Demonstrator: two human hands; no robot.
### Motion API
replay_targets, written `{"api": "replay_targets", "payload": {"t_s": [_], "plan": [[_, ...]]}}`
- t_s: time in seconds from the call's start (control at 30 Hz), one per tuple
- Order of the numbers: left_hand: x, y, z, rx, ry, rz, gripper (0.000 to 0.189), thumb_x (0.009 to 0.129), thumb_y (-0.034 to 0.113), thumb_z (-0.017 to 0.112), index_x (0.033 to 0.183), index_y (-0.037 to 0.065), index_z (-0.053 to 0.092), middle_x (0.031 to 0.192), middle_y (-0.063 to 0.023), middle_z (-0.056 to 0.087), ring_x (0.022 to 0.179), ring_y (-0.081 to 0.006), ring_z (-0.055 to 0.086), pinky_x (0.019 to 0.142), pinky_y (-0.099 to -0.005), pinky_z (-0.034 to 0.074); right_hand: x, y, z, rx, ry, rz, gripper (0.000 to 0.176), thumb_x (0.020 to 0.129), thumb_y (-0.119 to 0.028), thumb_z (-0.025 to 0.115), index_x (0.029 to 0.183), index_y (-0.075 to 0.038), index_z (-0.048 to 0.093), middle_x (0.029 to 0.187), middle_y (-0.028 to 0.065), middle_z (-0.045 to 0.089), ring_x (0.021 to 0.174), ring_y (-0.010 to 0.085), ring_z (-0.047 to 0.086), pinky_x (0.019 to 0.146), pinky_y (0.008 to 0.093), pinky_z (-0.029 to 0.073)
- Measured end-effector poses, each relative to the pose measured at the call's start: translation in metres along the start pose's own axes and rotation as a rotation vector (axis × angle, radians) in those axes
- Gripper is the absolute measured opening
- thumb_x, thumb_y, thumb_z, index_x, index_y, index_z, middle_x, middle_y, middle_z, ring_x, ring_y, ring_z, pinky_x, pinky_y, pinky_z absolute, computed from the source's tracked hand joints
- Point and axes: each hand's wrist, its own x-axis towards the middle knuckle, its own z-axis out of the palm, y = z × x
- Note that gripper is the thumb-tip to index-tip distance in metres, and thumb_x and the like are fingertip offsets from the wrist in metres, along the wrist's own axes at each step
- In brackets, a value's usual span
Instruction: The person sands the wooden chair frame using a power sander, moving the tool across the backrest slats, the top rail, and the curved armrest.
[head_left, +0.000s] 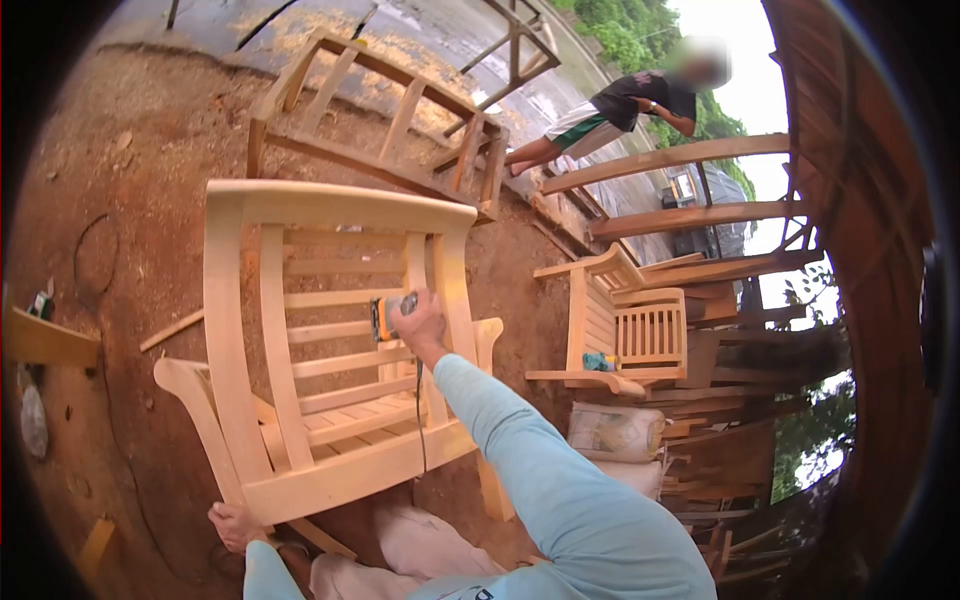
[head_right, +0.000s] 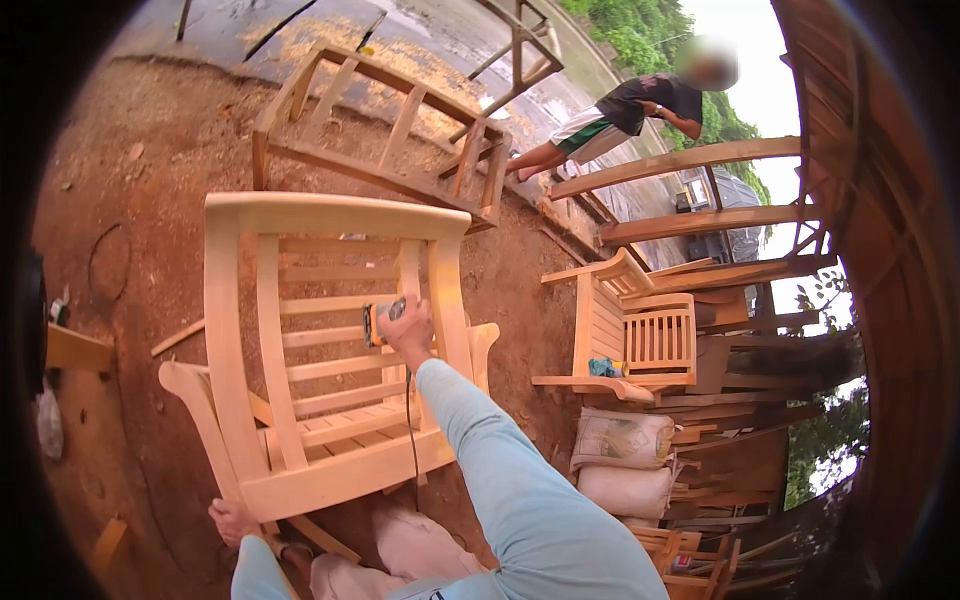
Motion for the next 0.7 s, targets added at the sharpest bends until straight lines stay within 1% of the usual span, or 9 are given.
{"api": "replay_targets", "payload": {"t_s": [0.1, 0.17, 0.2, 0.23, 0.3, 0.33, 0.43, 0.53, 0.7], "plan": [[-0.001, 0.007, -0.001, -0.009, -0.017, 0.015, 0.045, 0.107, 0.048, 0.041, 0.112, 0.012, 0.068, 0.105, -0.0183, 0.076, 0.097, -0.0459, 0.070, 0.080, -0.0599, 0.051, -0.001, 0.002, -0.005, 0.010, 0.041, -0.015, 0.051, 0.075, -0.040, 0.075, 0.116, -0.012, 0.065, 0.111, 0.0199, 0.064, 0.102, 0.0417, 0.066, 0.087, 0.0538, 0.055], [-0.009, 0.015, -0.017, 0.003, -0.038, -0.005, 0.045, 0.108, 0.047, 0.040, 0.108, 0.011, 0.067, 0.102, -0.0198, 0.076, 0.094, -0.0470, 0.070, 0.078, -0.0615, 0.050, 0.008, 0.017, 0.016, 0.012, 0.105, -0.056, 0.049, 0.075, -0.042, 0.077, 0.112, -0.011, 0.066, 0.106, 0.0194, 0.066, 0.100, 0.0408, 0.067, 0.085, 0.0533, 0.055], [-0.014, 0.020, -0.024, -0.008, -0.015, 0.021, 0.044, 0.107, 0.046, 0.041, 0.104, 0.009, 0.065, 0.096, -0.0222, 0.074, 0.090, -0.0493, 0.068, 0.076, -0.0629, 0.049, 0.016, 0.023, 0.030, 0.018, 0.144, -0.084, 0.048, 0.074, -0.043, 0.077, 0.109, -0.011, 0.067, 0.104, 0.0191, 0.067, 0.098, 0.0402, 0.067, 0.084, 0.0529, 0.055], [-0.014, 0.015, -0.018, -0.049, 0.042, 0.073, 0.040, 0.106, 0.042, 0.044, 0.102, 0.008, 0.065, 0.091, -0.0239, 0.073, 0.087, -0.0513, 0.067, 0.074, -0.0630, 0.049, 0.018, 0.014, 0.019, 0.008, 0.075, -0.060, 0.050, 0.074, -0.047, 0.079, 0.106, -0.010, 0.067, 0.103, 0.0185, 0.068, 0.096, 0.0395, 0.067, 0.083, 0.0527, 0.055], [-0.013, 0.012, -0.011, -0.086, 0.113, 0.090, 0.034, 0.104, 0.036, 0.049, 0.096, 0.006, 0.064, 0.091, -0.0243, 0.072, 0.086, -0.0500, 0.068, 0.074, -0.0615, 0.050, 0.019, 0.011, 0.011, 0.021, 0.041, -0.068, 0.052, 0.072, -0.046, 0.081, 0.107, -0.011, 0.067, 0.107, 0.0179, 0.067, 0.101, 0.0393, 0.066, 0.085, 0.0524, 0.055], [-0.010, 0.008, -0.007, -0.081, 0.118, 0.088, 0.033, 0.103, 0.035, 0.051, 0.095, 0.006, 0.064, 0.090, -0.0236, 0.072, 0.085, -0.0487, 0.068, 0.073, -0.0605, 0.051, 0.015, 0.013, 0.013, 0.032, 0.098, -0.092, 0.053, 0.072, -0.045, 0.082, 0.110, -0.011, 0.066, 0.109, 0.0180, 0.066, 0.102, 0.0394, 0.066, 0.088, 0.0524, 0.054], [-0.011, 0.006, 0.000, -0.087, 0.205, 0.116, 0.034, 0.104, 0.036, 0.051, 0.089, 0.008, 0.064, 0.081, -0.0213, 0.072, 0.077, -0.0465, 0.069, 0.068, -0.0607, 0.050, 0.001, 0.006, 0.006, -0.019, 0.051, -0.043, 0.054, 0.073, -0.041, 0.079, 0.116, -0.011, 0.065, 0.111, 0.0189, 0.065, 0.103, 0.0411, 0.066, 0.089, 0.0530, 0.055], [-0.015, 0.013, -0.009, -0.083, 0.221, 0.099, 0.032, 0.102, 0.035, 0.053, 0.090, 0.008, 0.065, 0.082, -0.0207, 0.072, 0.079, -0.0460, 0.069, 0.068, -0.0591, 0.051, -0.002, -0.006, -0.005, -0.043, -0.023, -0.020, 0.051, 0.073, -0.037, 0.076, 0.116, -0.011, 0.064, 0.111, 0.0199, 0.065, 0.104, 0.0425, 0.066, 0.089, 0.0538, 0.055], [-0.016, 0.016, -0.008, -0.072, 0.235, 0.083, 0.031, 0.099, 0.035, 0.055, 0.090, 0.008, 0.066, 0.081, -0.0193, 0.071, 0.079, -0.0433, 0.069, 0.070, -0.0566, 0.051, 0.010, 0.000, 0.006, -0.022, -0.003, 0.016, 0.050, 0.074, -0.036, 0.075, 0.115, -0.010, 0.064, 0.114, 0.0202, 0.064, 0.106, 0.0418, 0.065, 0.090, 0.0534, 0.055]]}}
